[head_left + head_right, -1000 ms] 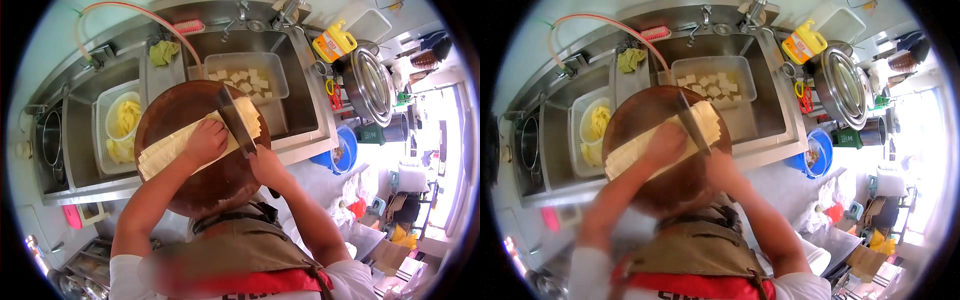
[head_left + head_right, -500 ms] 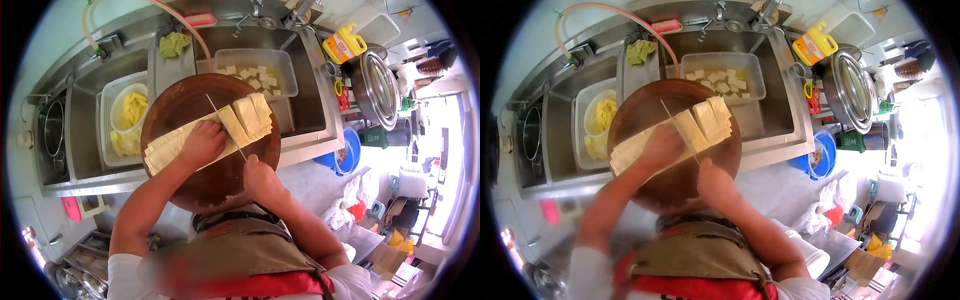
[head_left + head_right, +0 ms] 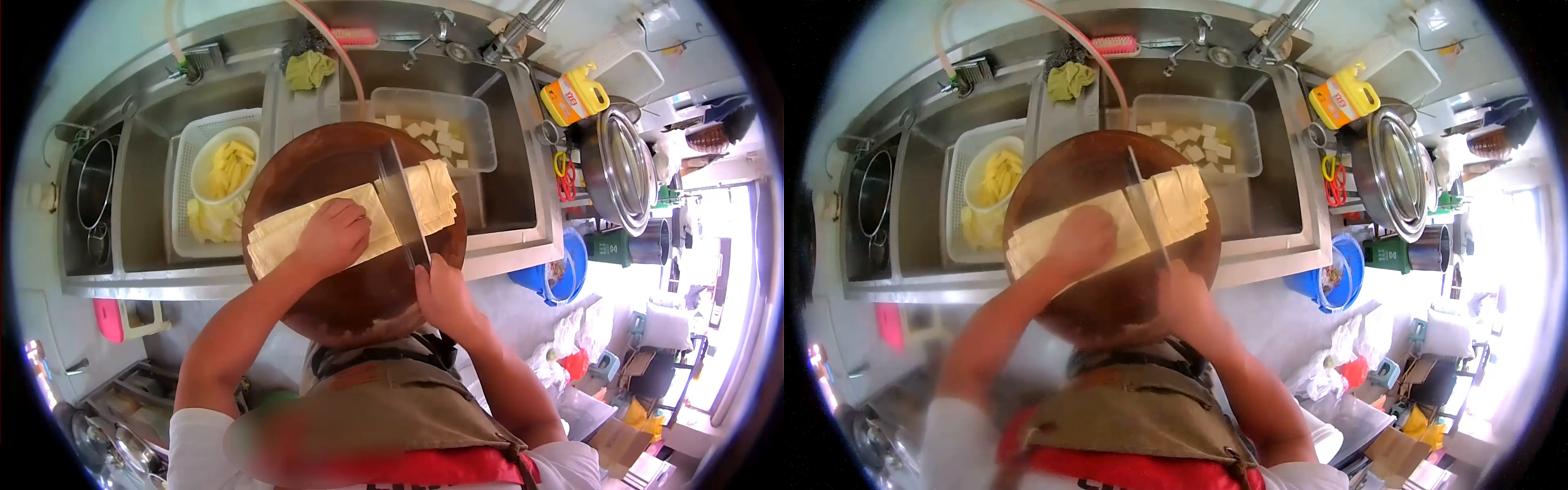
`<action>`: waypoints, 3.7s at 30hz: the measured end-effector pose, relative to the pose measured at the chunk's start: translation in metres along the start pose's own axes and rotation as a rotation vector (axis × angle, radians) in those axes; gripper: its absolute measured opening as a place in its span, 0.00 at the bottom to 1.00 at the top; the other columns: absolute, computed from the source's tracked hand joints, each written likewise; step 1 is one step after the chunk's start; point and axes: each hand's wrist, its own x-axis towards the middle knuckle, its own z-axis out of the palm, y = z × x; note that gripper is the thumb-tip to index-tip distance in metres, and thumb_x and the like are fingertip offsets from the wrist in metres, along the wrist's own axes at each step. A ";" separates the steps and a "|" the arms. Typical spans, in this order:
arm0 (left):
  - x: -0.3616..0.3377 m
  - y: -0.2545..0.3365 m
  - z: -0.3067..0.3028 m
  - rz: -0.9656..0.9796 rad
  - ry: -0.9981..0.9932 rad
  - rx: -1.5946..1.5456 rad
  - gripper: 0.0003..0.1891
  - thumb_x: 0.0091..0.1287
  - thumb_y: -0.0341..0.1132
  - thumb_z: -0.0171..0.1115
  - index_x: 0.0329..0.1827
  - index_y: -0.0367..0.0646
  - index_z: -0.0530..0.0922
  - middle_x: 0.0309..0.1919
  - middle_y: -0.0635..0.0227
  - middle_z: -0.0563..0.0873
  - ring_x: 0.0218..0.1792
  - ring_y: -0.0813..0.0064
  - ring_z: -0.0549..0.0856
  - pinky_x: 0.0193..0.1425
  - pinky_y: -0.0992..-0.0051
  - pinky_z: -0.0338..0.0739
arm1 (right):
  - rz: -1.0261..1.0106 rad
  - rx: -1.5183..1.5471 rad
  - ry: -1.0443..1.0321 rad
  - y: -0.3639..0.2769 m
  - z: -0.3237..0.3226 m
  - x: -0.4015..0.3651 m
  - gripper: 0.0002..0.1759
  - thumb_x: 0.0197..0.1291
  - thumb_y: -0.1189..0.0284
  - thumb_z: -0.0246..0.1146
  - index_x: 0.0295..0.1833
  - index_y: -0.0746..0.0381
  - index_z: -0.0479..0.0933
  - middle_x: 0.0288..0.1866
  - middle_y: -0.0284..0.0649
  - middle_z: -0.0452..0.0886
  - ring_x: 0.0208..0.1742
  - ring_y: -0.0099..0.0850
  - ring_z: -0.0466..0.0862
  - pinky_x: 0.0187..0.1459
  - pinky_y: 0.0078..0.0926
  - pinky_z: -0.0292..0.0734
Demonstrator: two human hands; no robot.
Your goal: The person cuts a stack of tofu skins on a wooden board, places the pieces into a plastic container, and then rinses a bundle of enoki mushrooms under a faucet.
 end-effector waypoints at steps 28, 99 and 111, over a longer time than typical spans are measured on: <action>-0.053 -0.003 -0.024 -0.096 -0.109 0.078 0.08 0.50 0.30 0.64 0.34 0.43 0.78 0.38 0.65 0.77 0.47 0.62 0.76 0.55 0.65 0.72 | -0.410 -0.409 -0.110 -0.011 0.041 -0.024 0.06 0.53 0.73 0.58 0.33 0.64 0.78 0.28 0.44 0.74 0.31 0.40 0.77 0.28 0.36 0.72; -0.108 -0.035 -0.073 0.043 -0.124 -0.085 0.09 0.48 0.31 0.65 0.32 0.42 0.78 0.35 0.65 0.76 0.44 0.62 0.76 0.52 0.65 0.72 | 0.093 -0.308 -0.142 -0.130 0.104 -0.046 0.09 0.62 0.71 0.55 0.34 0.67 0.72 0.29 0.59 0.76 0.34 0.56 0.78 0.34 0.50 0.73; -0.110 -0.040 -0.080 0.024 -0.135 -0.150 0.09 0.48 0.32 0.65 0.32 0.43 0.79 0.35 0.66 0.77 0.44 0.62 0.76 0.54 0.65 0.72 | 0.101 -0.261 -0.202 -0.119 0.118 -0.019 0.12 0.63 0.70 0.57 0.38 0.71 0.72 0.31 0.64 0.78 0.40 0.64 0.78 0.38 0.52 0.74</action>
